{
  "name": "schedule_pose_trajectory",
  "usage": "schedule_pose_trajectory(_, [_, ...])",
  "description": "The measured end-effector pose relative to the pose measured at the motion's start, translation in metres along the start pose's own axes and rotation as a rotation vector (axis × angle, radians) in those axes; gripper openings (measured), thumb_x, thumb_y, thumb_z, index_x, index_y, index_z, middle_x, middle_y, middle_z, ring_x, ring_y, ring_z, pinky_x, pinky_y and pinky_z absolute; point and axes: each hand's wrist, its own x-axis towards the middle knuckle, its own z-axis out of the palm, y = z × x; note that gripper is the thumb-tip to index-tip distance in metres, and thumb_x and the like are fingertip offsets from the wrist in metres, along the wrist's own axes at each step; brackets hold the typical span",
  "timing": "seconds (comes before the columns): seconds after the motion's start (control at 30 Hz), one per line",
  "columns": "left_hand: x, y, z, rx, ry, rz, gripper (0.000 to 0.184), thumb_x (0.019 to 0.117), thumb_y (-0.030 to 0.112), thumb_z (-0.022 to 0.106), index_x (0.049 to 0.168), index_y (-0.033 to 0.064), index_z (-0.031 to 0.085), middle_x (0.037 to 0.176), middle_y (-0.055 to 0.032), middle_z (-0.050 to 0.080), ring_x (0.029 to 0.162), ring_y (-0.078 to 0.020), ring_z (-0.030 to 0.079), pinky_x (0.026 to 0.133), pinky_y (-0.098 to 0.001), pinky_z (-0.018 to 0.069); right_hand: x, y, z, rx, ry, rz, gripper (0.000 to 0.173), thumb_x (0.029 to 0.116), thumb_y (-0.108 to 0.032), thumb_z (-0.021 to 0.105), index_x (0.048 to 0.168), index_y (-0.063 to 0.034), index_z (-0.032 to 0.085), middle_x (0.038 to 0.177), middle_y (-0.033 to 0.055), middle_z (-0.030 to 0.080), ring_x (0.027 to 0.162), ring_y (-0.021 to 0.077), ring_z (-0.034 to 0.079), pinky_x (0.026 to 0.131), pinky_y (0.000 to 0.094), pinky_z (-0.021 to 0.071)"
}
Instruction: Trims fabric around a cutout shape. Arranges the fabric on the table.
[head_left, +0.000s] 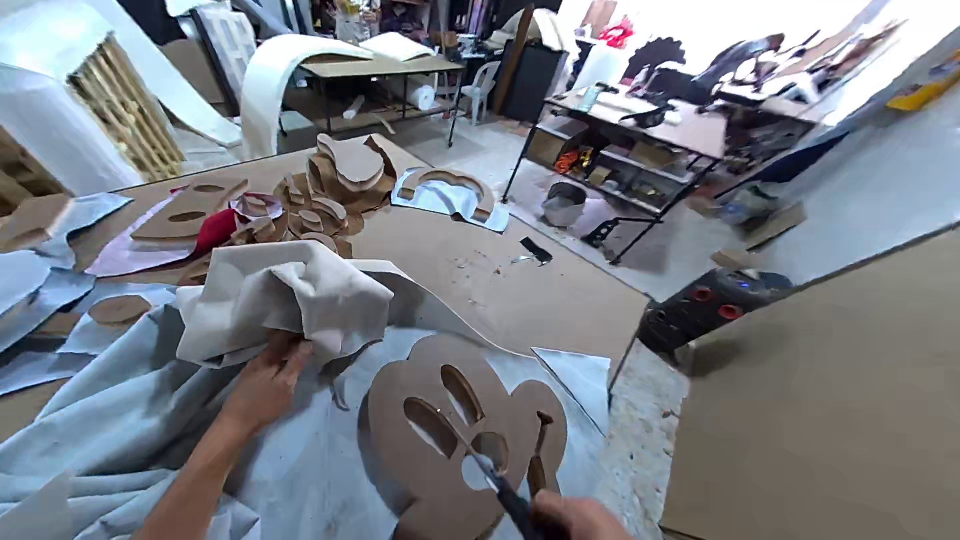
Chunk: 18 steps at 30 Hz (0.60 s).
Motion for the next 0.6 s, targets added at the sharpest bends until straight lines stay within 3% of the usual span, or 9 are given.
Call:
schedule_pose_trajectory(0.03, [0.006,0.013,-0.001,0.166,-0.019,-0.043,0.056,0.1083,0.049,0.038,0.143,0.0075,0.055,0.132,-0.0196,0.066,0.125,-0.0365,0.062,0.106,-0.0649,0.0448,0.016,0.014,-0.021,-0.073,0.026,-0.012,0.024,0.0894,-0.023,0.073,0.101,-0.0019,0.074,0.088,0.0159,0.073,0.082,0.0326,0.071,0.077,0.0592,0.0552])
schedule_pose_trajectory(0.1, [0.022,0.036,0.004,0.337,-0.016,-0.159,0.057,0.1091,0.048,0.037,0.124,0.0029,0.068,0.114,-0.0266,0.070,0.110,-0.0483,0.066,0.093,-0.0751,0.0454,0.052,0.045,-0.066,-0.161,0.064,-0.082,0.023,0.0872,-0.018,0.073,0.107,-0.0050,0.077,0.099,0.0152,0.075,0.094,0.0337,0.072,0.084,0.0606,0.0551])
schedule_pose_trajectory(0.13, [0.032,0.047,0.010,0.325,-0.001,-0.241,0.058,0.1095,0.047,0.037,0.109,0.0013,0.072,0.102,-0.0257,0.072,0.100,-0.0470,0.068,0.087,-0.0739,0.0475,0.075,0.063,-0.089,-0.186,0.085,-0.137,0.024,0.0863,-0.017,0.073,0.107,-0.0070,0.077,0.099,0.0133,0.075,0.093,0.0323,0.072,0.083,0.0601,0.0563])
schedule_pose_trajectory(0.2, [0.051,0.075,0.027,0.068,0.016,-0.419,0.065,0.1117,0.045,0.031,0.091,-0.0026,0.070,0.084,-0.0170,0.070,0.080,-0.0313,0.069,0.078,-0.0553,0.0560,0.123,0.091,-0.130,-0.192,0.059,-0.204,0.024,0.0872,-0.022,0.070,0.107,-0.0104,0.076,0.094,0.0081,0.076,0.086,0.0263,0.073,0.078,0.0563,0.0586])
schedule_pose_trajectory(0.27, [0.066,0.099,0.050,-0.326,0.010,-0.434,0.062,0.1122,0.044,0.029,0.097,-0.0019,0.068,0.085,-0.0102,0.072,0.080,-0.0218,0.071,0.077,-0.0436,0.0597,0.168,0.106,-0.168,-0.133,-0.108,-0.148,0.026,0.0901,-0.031,0.071,0.107,-0.0110,0.074,0.089,0.0035,0.073,0.080,0.0184,0.071,0.076,0.0467,0.0591])
schedule_pose_trajectory(0.33, [0.083,0.107,0.075,-0.441,-0.104,-0.256,0.045,0.1123,0.030,0.034,0.123,0.0017,0.067,0.118,-0.0097,0.072,0.109,-0.0210,0.069,0.096,-0.0439,0.0559,0.204,0.111,-0.193,-0.089,-0.281,-0.041,0.035,0.0869,-0.043,0.075,0.100,-0.0115,0.072,0.080,-0.0007,0.068,0.070,0.0117,0.065,0.068,0.0366,0.0559])
schedule_pose_trajectory(0.43, [0.120,0.104,0.104,-0.014,-0.216,0.024,0.044,0.1054,0.028,0.053,0.146,0.0129,0.056,0.146,-0.0083,0.059,0.133,-0.0214,0.058,0.112,-0.0484,0.0461,0.242,0.112,-0.206,-0.078,-0.504,0.096,0.043,0.0848,-0.050,0.076,0.099,-0.0103,0.068,0.075,-0.0024,0.063,0.066,0.0091,0.061,0.065,0.0302,0.0529])
schedule_pose_trajectory(0.5, [0.141,0.093,0.115,0.258,-0.275,0.169,0.047,0.1031,0.030,0.058,0.148,0.0159,0.056,0.151,-0.0092,0.056,0.141,-0.0239,0.051,0.117,-0.0527,0.0392,0.258,0.114,-0.207,-0.073,-0.613,0.135,0.041,0.0883,-0.049,0.072,0.098,-0.0101,0.065,0.074,-0.0025,0.061,0.063,0.0084,0.060,0.062,0.0273,0.0517])
schedule_pose_trajectory(0.6, [0.163,0.076,0.128,0.496,-0.314,0.369,0.043,0.1020,0.031,0.059,0.142,0.0175,0.062,0.147,-0.0100,0.059,0.140,-0.0279,0.052,0.116,-0.0520,0.0401,0.275,0.113,-0.209,-0.079,-0.721,0.164,0.041,0.0915,-0.052,0.066,0.097,-0.0116,0.062,0.072,-0.0034,0.060,0.061,0.0071,0.059,0.057,0.0239,0.0484])
